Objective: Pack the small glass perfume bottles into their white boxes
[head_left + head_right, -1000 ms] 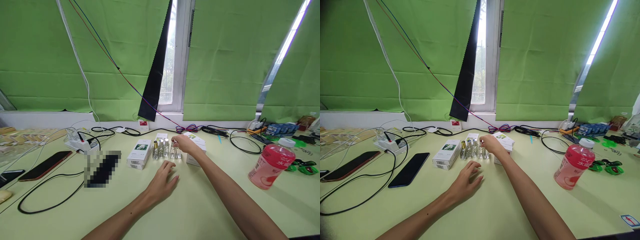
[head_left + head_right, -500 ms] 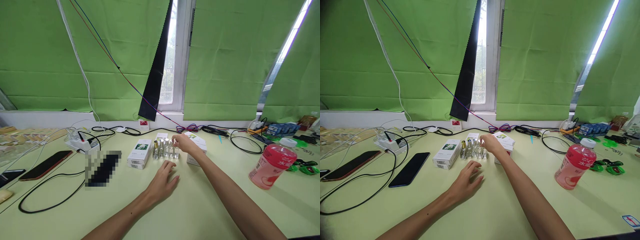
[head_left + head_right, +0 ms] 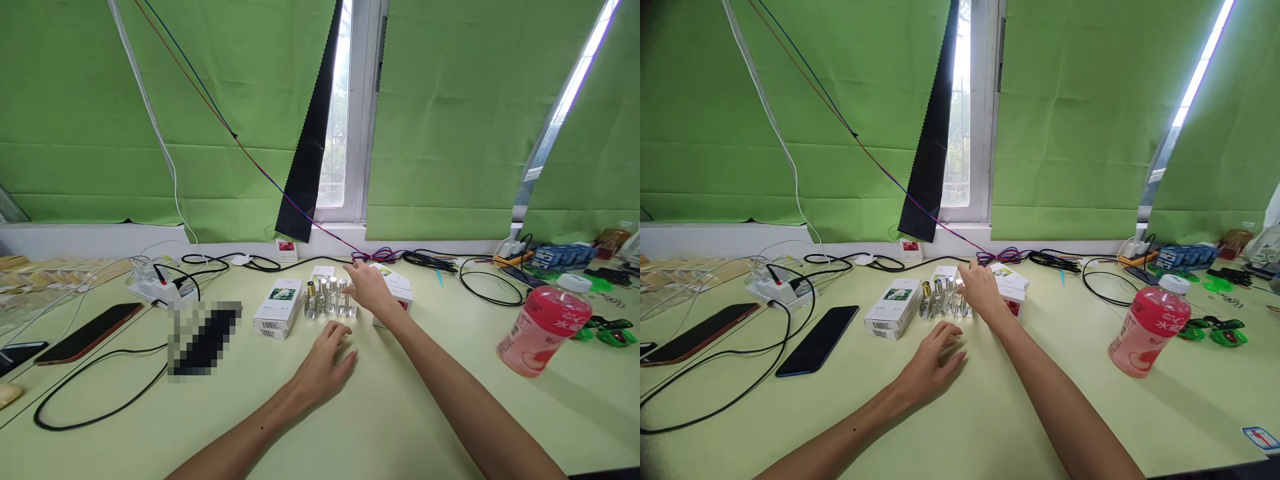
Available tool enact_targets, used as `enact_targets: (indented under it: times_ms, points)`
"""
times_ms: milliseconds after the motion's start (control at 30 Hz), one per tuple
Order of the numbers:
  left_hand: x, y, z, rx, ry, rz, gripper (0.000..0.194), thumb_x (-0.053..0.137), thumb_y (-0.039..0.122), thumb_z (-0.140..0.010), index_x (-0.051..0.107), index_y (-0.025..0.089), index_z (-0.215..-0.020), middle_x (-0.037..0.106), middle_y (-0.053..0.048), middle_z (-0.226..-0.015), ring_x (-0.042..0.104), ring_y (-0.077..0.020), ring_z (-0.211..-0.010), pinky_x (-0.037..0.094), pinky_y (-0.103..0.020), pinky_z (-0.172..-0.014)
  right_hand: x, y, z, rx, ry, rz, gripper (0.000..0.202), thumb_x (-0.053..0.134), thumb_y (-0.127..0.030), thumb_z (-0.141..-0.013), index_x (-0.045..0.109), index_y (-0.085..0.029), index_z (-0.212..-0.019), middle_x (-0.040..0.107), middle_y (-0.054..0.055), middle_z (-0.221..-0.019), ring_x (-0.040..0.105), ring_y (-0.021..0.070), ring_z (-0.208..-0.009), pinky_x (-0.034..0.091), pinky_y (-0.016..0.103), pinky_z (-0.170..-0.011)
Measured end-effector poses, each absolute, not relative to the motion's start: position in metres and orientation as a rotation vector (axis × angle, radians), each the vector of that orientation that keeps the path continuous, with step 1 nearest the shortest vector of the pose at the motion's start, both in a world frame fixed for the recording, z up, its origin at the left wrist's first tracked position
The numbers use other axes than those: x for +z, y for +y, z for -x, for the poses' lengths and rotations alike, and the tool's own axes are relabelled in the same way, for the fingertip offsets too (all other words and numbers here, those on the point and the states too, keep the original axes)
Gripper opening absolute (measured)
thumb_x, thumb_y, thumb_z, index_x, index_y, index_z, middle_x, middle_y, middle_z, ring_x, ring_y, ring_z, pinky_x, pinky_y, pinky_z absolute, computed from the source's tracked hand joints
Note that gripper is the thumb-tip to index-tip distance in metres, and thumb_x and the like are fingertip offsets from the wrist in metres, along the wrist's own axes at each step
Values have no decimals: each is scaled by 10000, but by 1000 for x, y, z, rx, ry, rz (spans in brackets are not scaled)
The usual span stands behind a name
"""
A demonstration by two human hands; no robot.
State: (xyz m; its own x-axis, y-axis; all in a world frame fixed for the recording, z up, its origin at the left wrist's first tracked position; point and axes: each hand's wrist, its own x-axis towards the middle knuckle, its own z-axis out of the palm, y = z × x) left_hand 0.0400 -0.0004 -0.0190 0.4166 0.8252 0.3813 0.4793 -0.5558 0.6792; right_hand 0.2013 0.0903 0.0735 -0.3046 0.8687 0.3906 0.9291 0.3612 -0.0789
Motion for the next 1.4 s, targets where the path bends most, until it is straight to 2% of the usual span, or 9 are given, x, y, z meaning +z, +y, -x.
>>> enact_targets:
  times_ms: [167, 333, 533, 800, 900, 1000, 1167, 1233, 1400]
  points:
    - [-15, 0, -41, 1019, 1109, -2245, 53, 547, 215, -935, 599, 209, -939, 646, -61, -1010, 664, -186, -894, 589, -348, -833, 64, 72, -192, -296, -2195, 1324, 193, 553, -275, -1031, 639, -189, -1181, 688, 118, -1130, 655, 241, -964, 425, 316, -807]
    - [-8, -3, -43, 1012, 1051, -2308, 198, 532, 230, -945, 634, 192, -780, 679, -47, -809, 625, -163, -719, 524, -283, -653, 31, 61, -185, -145, -2276, 1272, 224, 435, -254, -1071, 636, -185, -1001, 722, 93, -960, 651, 204, -823, 349, 298, -665]
    - [-9, -5, -42, 1003, 946, -2414, 379, 511, 360, -997, 673, 193, -698, 648, -37, -657, 562, -145, -599, 458, -270, -565, -6, 62, -188, 6, -2422, 1132, 215, 498, -221, -1034, 563, -193, -830, 662, 24, -754, 557, 148, -645, 270, 280, -616]
    - [-10, -3, -39, 1001, 921, -2582, 462, 429, 325, -1040, 557, 190, -617, 584, -8, -587, 473, -118, -541, 380, -268, -545, -21, 62, -187, 324, -2304, 1041, 287, 505, -171, -954, 392, -216, -694, 458, -56, -602, 359, 109, -552, 233, 255, -580]
    - [-7, -1, -36, 1094, 926, -2600, 425, 424, 317, -1042, 604, 191, -678, 630, -24, -635, 513, -124, -568, 406, -267, -558, -23, 61, -189, 412, -2266, 1004, 230, 566, -143, -852, 398, -221, -716, 440, -70, -600, 349, 109, -550, 232, 249, -569]
    - [-5, 2, -33, 1266, 1059, -2531, 327, 451, 315, -1029, 649, 205, -793, 662, -28, -705, 564, -139, -614, 446, -268, -581, -23, 59, -189, 440, -2278, 971, 200, 598, -101, -756, 435, -217, -739, 524, -52, -645, 414, 118, -576, 261, 249, -579]
    - [1, 10, -25, 1560, 1299, -2426, 167, 487, 253, -998, 648, 229, -959, 680, -31, -842, 636, -174, -760, 522, -300, -707, -23, 50, -181, 413, -2252, 912, 111, 512, -117, -864, 501, -205, -798, 612, 2, -728, 491, 142, -632, 313, 260, -630]
    - [6, 13, -22, 1669, 1445, -2408, 154, 496, 246, -980, 648, 233, -1003, 688, -65, -967, 653, -221, -930, 536, -363, -866, -23, 46, -177, 411, -2239, 908, 137, 519, -142, -885, 469, -212, -779, 578, -10, -693, 465, 139, -610, 309, 260, -623]
    - [18, 26, -9, 1548, 2070, -2356, 311, 560, 262, -914, 645, 165, -1197, 568, -198, -1264, 519, -365, -1233, 413, -537, -1071, -20, 39, -174, 437, -2269, 898, 161, 519, -137, -905, 442, -221, -791, 529, -30, -664, 441, 133, -594, 297, 249, -601]
